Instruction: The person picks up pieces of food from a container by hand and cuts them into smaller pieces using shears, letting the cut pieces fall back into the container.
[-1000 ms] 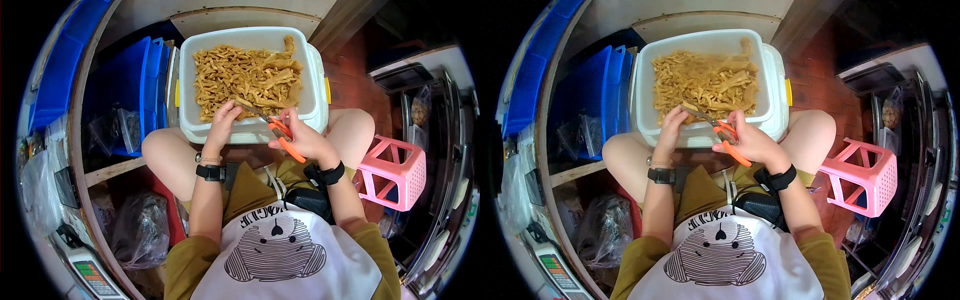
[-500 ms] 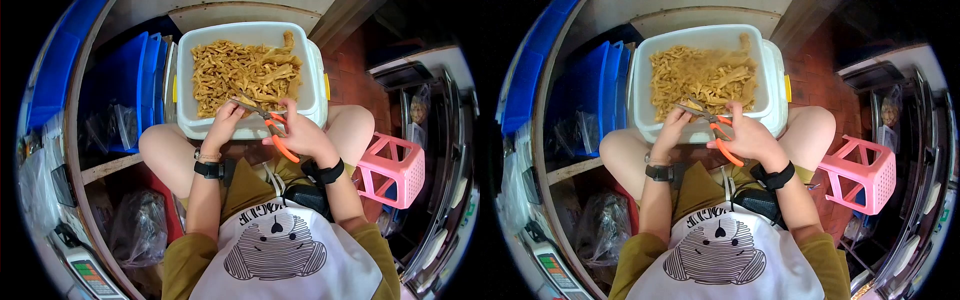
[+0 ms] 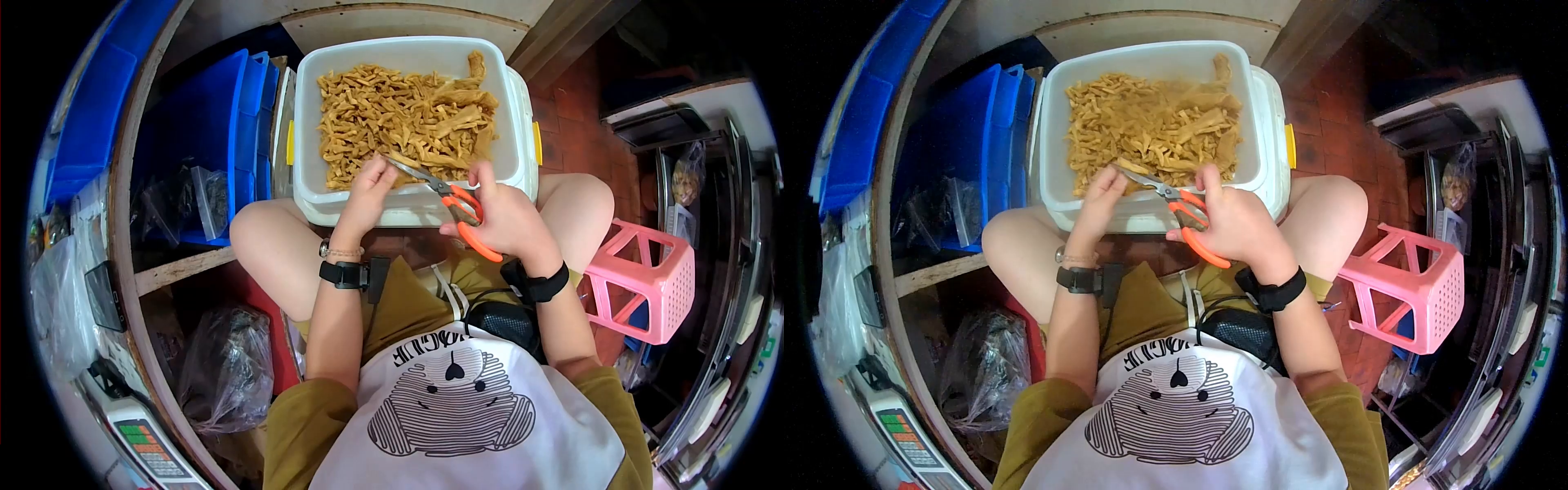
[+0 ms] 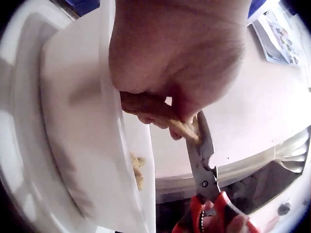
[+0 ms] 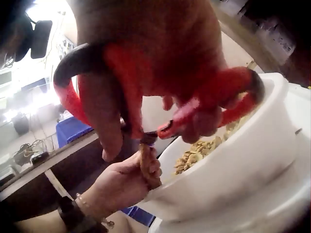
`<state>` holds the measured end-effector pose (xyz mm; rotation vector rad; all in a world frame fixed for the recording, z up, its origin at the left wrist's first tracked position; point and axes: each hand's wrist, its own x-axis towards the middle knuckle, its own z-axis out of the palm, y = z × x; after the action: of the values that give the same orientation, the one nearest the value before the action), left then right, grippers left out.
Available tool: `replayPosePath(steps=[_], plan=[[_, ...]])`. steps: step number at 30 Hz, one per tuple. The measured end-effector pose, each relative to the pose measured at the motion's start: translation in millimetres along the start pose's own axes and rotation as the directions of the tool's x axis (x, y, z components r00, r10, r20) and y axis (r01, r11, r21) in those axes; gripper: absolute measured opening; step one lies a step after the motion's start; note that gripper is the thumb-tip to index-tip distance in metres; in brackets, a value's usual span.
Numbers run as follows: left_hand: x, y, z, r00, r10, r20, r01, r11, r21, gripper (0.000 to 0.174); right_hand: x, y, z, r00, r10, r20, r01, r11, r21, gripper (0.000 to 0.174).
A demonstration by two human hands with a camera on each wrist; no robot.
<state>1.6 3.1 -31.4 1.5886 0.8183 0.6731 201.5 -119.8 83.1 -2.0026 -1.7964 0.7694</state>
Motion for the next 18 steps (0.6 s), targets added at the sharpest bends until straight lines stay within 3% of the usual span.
replayPosePath(steps=[1,3,7,12,16,18], plan=[[-0.9,4.0,2.7,1.000,0.001,0.000,-0.001,1.000,0.000,0.019,0.7,0.1,2.0,1.000,0.000,-0.001,0.000,1.000,0.000,0.070],[-4.0,14.3,10.7,0.983,0.184,0.012,-0.179,0.937,0.301,0.020,2.1,2.4,9.2,1.000,-0.021,0.004,0.021,1.000,-0.003,0.072],[-1.4,14.7,8.4,0.995,0.101,0.015,-0.102,0.965,0.240,0.020,3.5,5.1,11.9,1.000,-0.011,-0.008,0.012,0.998,0.057,0.072],[0.5,20.9,10.9,0.999,0.024,-0.027,-0.013,0.929,0.371,0.022,3.0,11.4,7.2,1.000,0.010,0.012,-0.011,0.997,0.070,0.070],[1.6,15.5,16.8,0.984,0.120,-0.134,-0.081,0.959,0.270,0.023,3.4,19.3,11.6,0.998,0.004,-0.061,-0.001,0.998,0.060,0.069],[4.8,10.9,9.6,0.996,-0.062,-0.064,0.076,0.965,0.251,0.025,1.6,17.9,7.2,0.994,0.053,-0.095,-0.041,0.991,0.124,0.072]])
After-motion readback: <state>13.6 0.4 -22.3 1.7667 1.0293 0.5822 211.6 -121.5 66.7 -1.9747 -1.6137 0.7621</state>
